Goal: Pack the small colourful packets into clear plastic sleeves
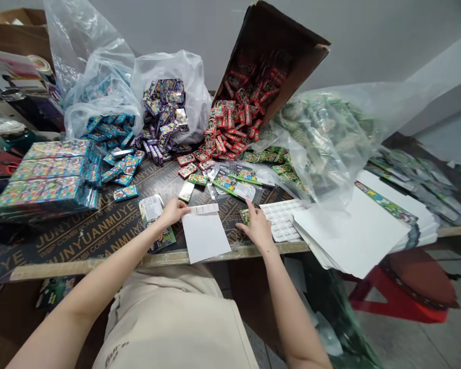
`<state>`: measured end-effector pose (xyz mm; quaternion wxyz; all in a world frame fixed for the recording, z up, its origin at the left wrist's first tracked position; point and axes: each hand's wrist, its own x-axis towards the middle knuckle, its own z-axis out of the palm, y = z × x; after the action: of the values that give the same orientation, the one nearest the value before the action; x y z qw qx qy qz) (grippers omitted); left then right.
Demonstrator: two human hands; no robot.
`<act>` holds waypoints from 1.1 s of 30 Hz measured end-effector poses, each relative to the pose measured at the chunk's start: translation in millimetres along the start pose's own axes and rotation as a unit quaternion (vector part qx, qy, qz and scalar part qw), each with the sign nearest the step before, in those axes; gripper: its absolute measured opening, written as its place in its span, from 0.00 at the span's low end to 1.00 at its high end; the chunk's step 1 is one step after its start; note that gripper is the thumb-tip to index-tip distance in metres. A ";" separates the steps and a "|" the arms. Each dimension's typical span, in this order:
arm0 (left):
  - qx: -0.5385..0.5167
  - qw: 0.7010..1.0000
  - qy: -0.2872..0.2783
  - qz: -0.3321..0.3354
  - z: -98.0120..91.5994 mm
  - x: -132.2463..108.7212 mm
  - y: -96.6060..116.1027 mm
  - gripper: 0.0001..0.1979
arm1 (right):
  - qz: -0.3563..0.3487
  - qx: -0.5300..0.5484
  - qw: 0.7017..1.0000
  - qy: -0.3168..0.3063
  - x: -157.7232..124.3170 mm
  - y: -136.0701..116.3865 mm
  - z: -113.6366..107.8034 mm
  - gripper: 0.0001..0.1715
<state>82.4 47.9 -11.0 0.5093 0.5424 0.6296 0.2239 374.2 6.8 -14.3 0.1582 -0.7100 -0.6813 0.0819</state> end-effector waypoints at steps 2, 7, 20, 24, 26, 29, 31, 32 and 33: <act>-0.008 1.000 0.001 -0.026 8.5 4.1 -2.2 0.08 | -0.001 0.007 1.000 -0.005 -5.7 11.9 3.5 0.38; -0.041 0.997 -0.015 -0.067 54.1 17.5 4.0 0.09 | -0.057 0.105 0.988 0.094 -3.5 -14.3 10.0 0.36; -0.159 0.980 -0.057 -0.108 46.0 16.0 0.9 0.08 | -0.167 0.008 0.985 -0.042 17.4 -66.0 49.1 0.20; -0.172 0.978 -0.057 -0.107 50.6 18.4 0.2 0.09 | -0.205 0.031 0.975 -0.083 27.9 -74.7 60.5 0.14; -0.177 0.977 -0.056 -0.105 51.4 19.2 -1.1 0.09 | -0.214 0.048 0.972 -0.078 27.4 -72.3 65.2 0.12; -0.182 0.976 -0.057 -0.103 51.2 19.8 -3.5 0.10 | -0.227 0.085 0.968 -0.065 21.7 -66.1 69.5 0.13; -0.185 0.976 -0.060 -0.102 50.8 19.9 -4.4 0.11 | -0.221 0.111 0.967 -0.060 18.0 -63.0 70.5 0.14; -0.186 0.975 -0.062 -0.102 50.7 19.9 -4.5 0.11 | -0.211 0.127 0.968 -0.059 16.9 -62.2 70.4 0.15; -0.186 0.975 -0.063 -0.102 50.6 19.9 -4.4 0.11 | -0.191 0.147 0.969 -0.055 16.6 -62.0 70.1 0.15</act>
<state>127.3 51.0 -41.9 0.6601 0.3840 0.5957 0.2490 293.6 32.5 -57.5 0.2359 -0.5298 -0.7926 0.1881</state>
